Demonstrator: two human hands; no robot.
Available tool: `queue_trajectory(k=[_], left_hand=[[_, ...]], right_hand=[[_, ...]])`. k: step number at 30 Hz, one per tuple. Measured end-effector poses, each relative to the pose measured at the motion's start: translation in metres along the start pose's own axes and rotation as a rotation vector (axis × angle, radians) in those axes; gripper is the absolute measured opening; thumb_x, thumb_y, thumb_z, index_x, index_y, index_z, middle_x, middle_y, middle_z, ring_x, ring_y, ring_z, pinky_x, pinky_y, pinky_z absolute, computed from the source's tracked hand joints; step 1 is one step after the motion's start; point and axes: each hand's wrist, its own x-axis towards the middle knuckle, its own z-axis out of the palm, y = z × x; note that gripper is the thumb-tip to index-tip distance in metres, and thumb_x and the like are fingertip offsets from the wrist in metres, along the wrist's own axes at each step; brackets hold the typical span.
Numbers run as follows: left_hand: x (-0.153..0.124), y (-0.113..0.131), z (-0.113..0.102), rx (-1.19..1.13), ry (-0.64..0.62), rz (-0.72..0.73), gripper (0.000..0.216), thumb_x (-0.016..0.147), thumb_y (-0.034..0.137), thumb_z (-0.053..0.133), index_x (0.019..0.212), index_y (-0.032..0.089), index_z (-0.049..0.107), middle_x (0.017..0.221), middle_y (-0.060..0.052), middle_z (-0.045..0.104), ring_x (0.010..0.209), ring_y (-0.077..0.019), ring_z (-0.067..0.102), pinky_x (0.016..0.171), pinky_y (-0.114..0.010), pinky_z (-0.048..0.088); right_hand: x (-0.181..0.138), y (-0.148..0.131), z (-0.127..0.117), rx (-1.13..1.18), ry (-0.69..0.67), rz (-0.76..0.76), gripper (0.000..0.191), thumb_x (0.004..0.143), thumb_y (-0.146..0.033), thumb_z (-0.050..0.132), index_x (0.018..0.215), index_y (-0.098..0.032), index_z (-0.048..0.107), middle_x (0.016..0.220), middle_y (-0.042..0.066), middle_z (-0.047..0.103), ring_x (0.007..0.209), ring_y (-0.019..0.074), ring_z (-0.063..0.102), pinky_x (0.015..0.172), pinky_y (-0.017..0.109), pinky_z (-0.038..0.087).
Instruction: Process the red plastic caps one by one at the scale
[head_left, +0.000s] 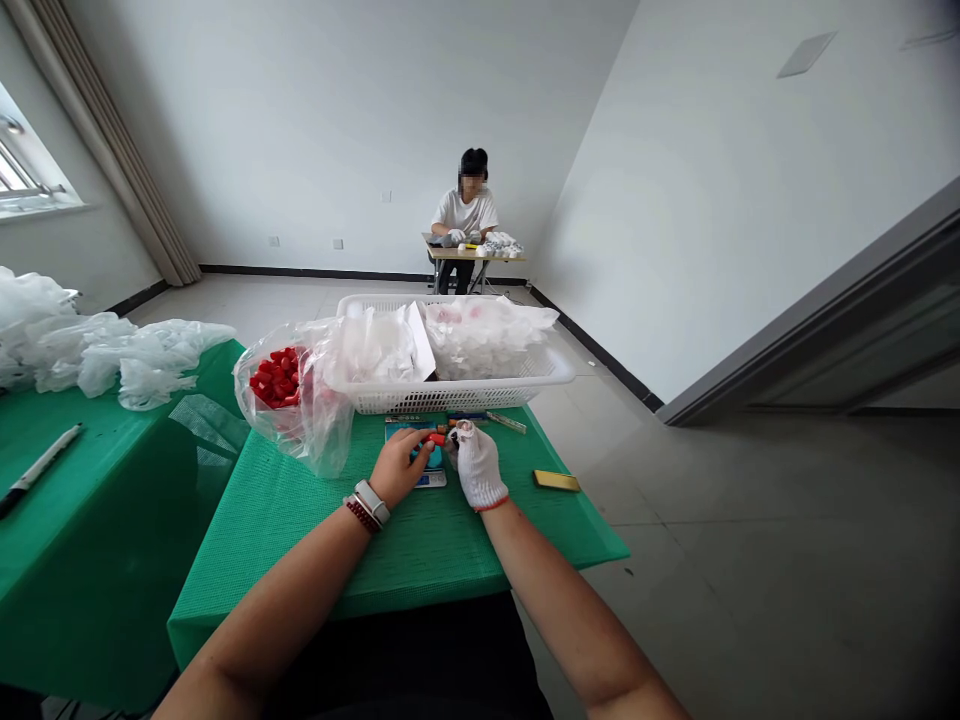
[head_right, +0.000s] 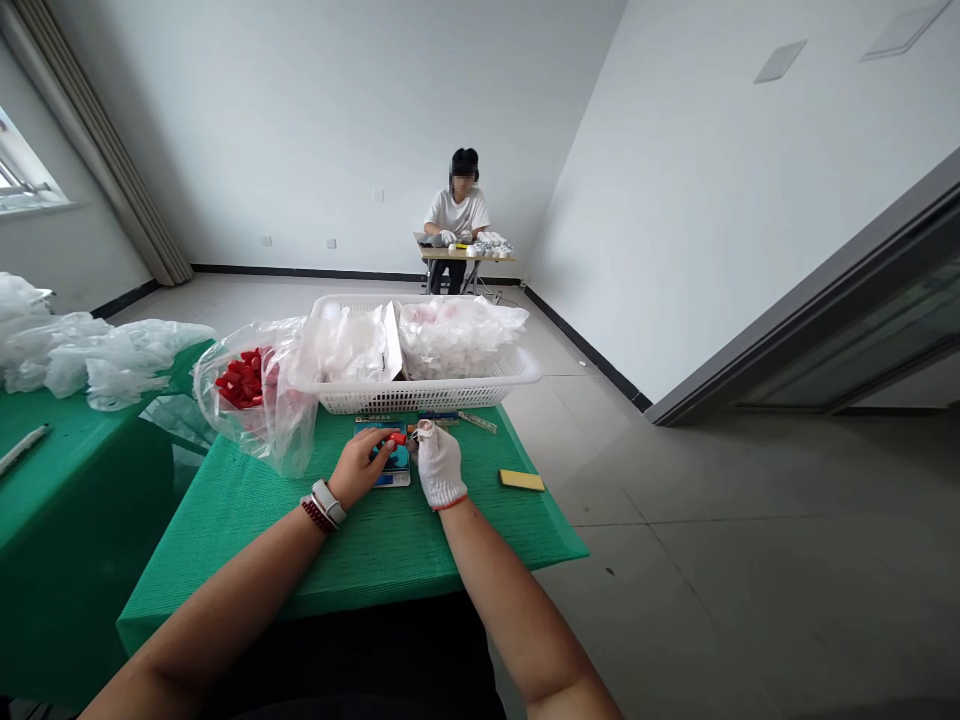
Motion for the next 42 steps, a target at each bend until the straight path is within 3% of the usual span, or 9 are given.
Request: queue_trajectory(k=[19, 25, 31, 37, 42], left_hand=[[0.004, -0.009, -0.010, 0.022, -0.020, -0.034, 0.024, 0.095, 0.027, 0.047, 0.105, 0.016, 0.066, 0.090, -0.008, 0.069, 0.085, -0.0206, 0.062, 0.077, -0.032, 0.049], [0.001, -0.005, -0.007, -0.017, -0.062, 0.011, 0.024, 0.096, 0.027, 0.048, 0.109, 0.018, 0.066, 0.092, -0.007, 0.068, 0.086, -0.0192, 0.062, 0.077, -0.031, 0.049], [-0.002, -0.002, 0.000, 0.000, -0.065, 0.015, 0.019, 0.092, 0.025, 0.055, 0.106, 0.017, 0.066, 0.086, -0.006, 0.068, 0.080, -0.0185, 0.060, 0.073, -0.030, 0.049], [-0.001, -0.002, -0.001, 0.008, -0.016, -0.030, 0.017, 0.090, 0.026, 0.058, 0.100, 0.016, 0.067, 0.081, -0.005, 0.067, 0.075, -0.0175, 0.061, 0.067, -0.029, 0.050], [-0.001, -0.007, 0.000, 0.017, -0.044, 0.004, 0.021, 0.092, 0.026, 0.055, 0.108, 0.018, 0.066, 0.091, -0.006, 0.069, 0.085, -0.0199, 0.062, 0.077, -0.033, 0.051]], right_hand=[[-0.012, -0.032, 0.008, 0.184, -0.091, 0.122, 0.045, 0.085, -0.062, 0.040, 0.065, -0.022, 0.048, 0.055, 0.002, 0.054, 0.043, 0.0124, 0.043, 0.041, 0.025, 0.033], [-0.007, -0.016, 0.006, 0.097, -0.019, 0.045, 0.045, 0.086, -0.059, 0.042, 0.063, -0.021, 0.049, 0.061, 0.004, 0.058, 0.053, 0.0148, 0.053, 0.048, 0.025, 0.041], [-0.001, -0.001, 0.005, 0.104, 0.049, 0.108, 0.045, 0.085, -0.059, 0.041, 0.066, -0.020, 0.051, 0.058, 0.002, 0.058, 0.049, 0.0134, 0.051, 0.044, 0.023, 0.038], [-0.005, -0.005, 0.005, 0.157, -0.002, 0.116, 0.044, 0.083, -0.060, 0.045, 0.065, -0.020, 0.050, 0.057, 0.001, 0.056, 0.049, 0.0128, 0.050, 0.044, 0.023, 0.037], [-0.003, -0.002, 0.006, 0.142, 0.004, 0.098, 0.046, 0.084, -0.061, 0.043, 0.065, -0.020, 0.049, 0.059, 0.001, 0.056, 0.052, 0.0136, 0.053, 0.047, 0.024, 0.040]])
